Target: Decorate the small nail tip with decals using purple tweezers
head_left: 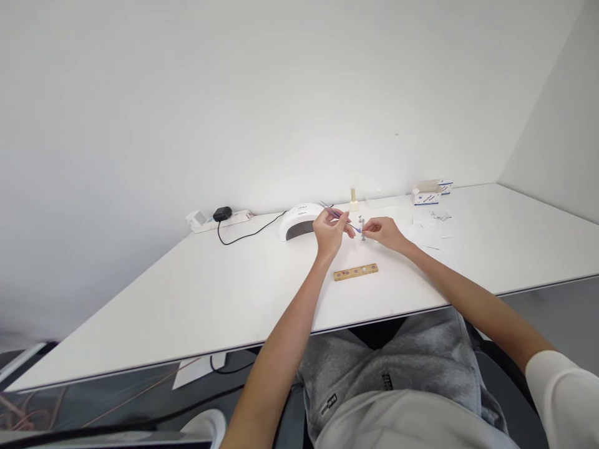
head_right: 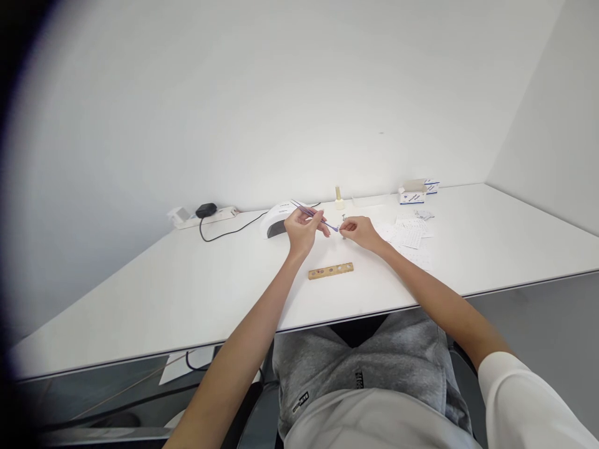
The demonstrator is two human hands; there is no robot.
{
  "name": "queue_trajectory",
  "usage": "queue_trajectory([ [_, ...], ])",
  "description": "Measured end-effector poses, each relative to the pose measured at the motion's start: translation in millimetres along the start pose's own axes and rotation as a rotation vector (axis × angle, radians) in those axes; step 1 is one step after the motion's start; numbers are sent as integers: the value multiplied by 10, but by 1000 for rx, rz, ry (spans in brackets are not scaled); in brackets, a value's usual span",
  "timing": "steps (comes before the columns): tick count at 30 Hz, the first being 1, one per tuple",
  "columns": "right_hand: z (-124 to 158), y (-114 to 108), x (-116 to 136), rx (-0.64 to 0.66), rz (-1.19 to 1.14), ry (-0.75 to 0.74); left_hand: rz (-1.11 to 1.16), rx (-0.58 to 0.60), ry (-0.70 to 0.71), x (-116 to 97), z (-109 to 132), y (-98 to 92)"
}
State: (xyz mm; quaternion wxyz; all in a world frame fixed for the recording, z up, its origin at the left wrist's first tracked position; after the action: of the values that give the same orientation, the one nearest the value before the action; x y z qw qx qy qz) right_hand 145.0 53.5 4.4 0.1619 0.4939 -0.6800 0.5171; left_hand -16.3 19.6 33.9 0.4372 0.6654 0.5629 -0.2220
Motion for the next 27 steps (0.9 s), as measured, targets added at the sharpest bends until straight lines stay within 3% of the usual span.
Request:
queue_trajectory([
  [27,10,-6,14,24,2,17,-47,-47,32,5,0,-13],
])
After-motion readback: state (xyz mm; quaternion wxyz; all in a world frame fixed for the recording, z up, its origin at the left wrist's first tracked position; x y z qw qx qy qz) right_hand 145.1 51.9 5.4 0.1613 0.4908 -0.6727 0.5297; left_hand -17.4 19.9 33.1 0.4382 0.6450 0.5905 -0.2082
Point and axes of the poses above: each hand's wrist, its own z-axis away from the middle knuckle, its own y-axis out of the palm, x = y × z, the point moved 3 cm from there along -z, towards the middle knuckle, and after that the axes turned 9 degrees about z, right-handed, at the moved point
